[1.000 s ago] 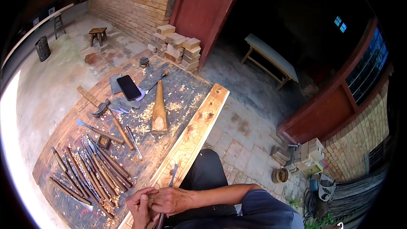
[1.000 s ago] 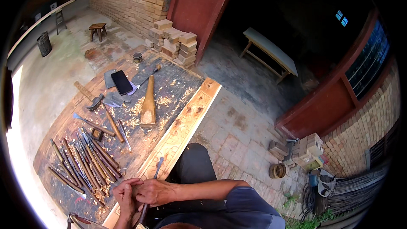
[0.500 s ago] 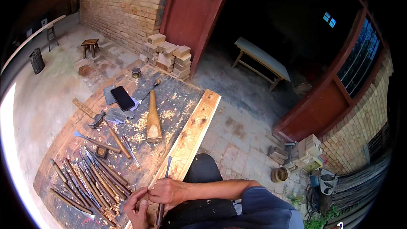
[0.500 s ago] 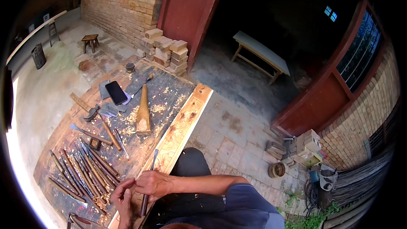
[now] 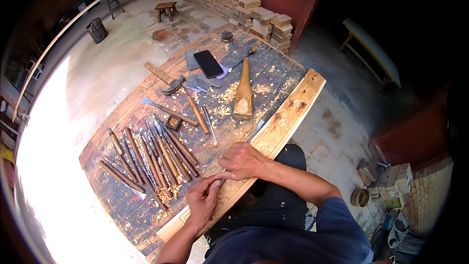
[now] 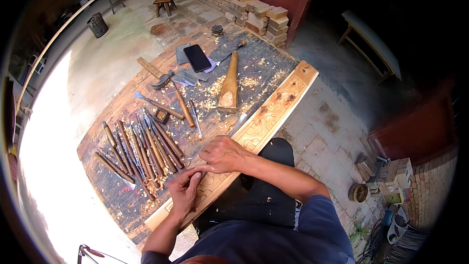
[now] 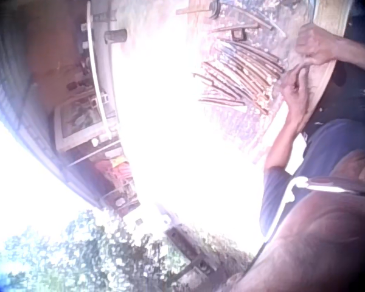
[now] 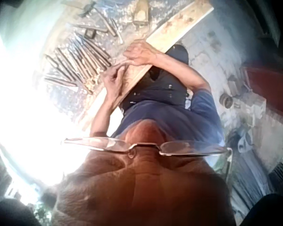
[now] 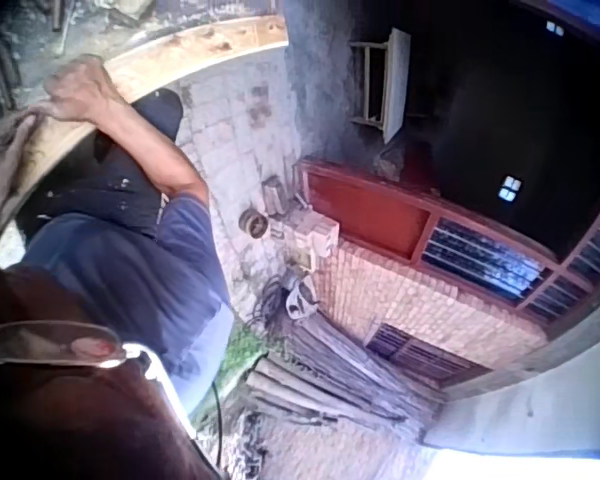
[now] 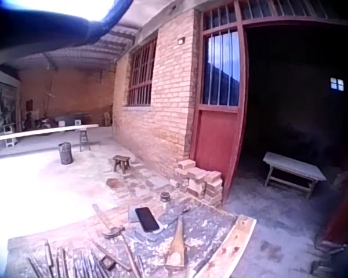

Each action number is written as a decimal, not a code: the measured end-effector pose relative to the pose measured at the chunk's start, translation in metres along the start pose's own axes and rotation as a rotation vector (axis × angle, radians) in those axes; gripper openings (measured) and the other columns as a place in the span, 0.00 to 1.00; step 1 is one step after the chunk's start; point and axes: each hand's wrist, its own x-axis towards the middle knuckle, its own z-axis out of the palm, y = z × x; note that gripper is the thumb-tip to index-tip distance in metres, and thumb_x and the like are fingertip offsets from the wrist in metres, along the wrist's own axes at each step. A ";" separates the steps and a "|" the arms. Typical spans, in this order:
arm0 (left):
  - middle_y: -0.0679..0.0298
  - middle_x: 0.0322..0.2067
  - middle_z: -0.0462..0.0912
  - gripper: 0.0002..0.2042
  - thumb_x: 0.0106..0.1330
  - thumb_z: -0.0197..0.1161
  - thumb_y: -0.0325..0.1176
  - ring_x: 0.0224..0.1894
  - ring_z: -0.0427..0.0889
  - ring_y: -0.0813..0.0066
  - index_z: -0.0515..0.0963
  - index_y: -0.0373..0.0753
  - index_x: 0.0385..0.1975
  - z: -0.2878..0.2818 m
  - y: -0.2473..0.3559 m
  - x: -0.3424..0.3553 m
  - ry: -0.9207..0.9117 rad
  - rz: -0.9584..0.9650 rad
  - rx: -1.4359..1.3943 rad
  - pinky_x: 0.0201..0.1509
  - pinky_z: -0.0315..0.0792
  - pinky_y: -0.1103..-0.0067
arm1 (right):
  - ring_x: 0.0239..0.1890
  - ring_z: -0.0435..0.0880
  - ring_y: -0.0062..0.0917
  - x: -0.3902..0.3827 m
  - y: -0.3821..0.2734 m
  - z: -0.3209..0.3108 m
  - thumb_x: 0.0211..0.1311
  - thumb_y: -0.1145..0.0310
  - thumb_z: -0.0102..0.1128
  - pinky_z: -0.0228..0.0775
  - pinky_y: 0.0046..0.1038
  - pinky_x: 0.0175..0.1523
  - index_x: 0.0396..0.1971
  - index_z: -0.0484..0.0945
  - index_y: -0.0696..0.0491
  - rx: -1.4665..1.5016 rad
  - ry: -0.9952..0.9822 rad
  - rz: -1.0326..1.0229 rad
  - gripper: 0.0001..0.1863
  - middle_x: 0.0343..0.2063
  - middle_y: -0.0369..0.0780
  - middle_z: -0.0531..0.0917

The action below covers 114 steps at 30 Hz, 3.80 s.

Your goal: The person carves decorative patterns into a wooden plank using a chisel. They hold the chisel with both hands, pressing it into the wood to remove shavings and refine the floral design.

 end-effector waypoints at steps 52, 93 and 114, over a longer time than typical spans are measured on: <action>0.37 0.64 0.80 0.44 0.67 0.73 0.60 0.66 0.76 0.30 0.74 0.28 0.71 0.025 0.060 0.006 -0.310 0.521 0.925 0.71 0.73 0.47 | 0.77 0.72 0.46 -0.460 -0.117 0.122 0.87 0.50 0.38 0.62 0.43 0.80 0.76 0.71 0.45 0.262 -0.069 1.628 0.28 0.76 0.47 0.74; 0.38 0.63 0.69 0.57 0.61 0.67 0.71 0.64 0.72 0.34 0.60 0.29 0.79 0.088 0.043 0.011 -0.255 0.300 1.067 0.68 0.67 0.49 | 0.57 0.85 0.44 -0.507 -0.145 0.125 0.73 0.64 0.54 0.77 0.47 0.61 0.63 0.80 0.51 0.177 0.030 1.423 0.22 0.56 0.47 0.85; 0.35 0.72 0.66 0.56 0.65 0.63 0.74 0.74 0.65 0.28 0.61 0.29 0.79 0.070 0.031 0.026 -0.344 0.220 1.119 0.77 0.57 0.37 | 0.60 0.79 0.41 -0.443 -0.091 0.072 0.68 0.62 0.61 0.70 0.52 0.68 0.67 0.77 0.52 0.025 -0.632 1.490 0.28 0.62 0.47 0.79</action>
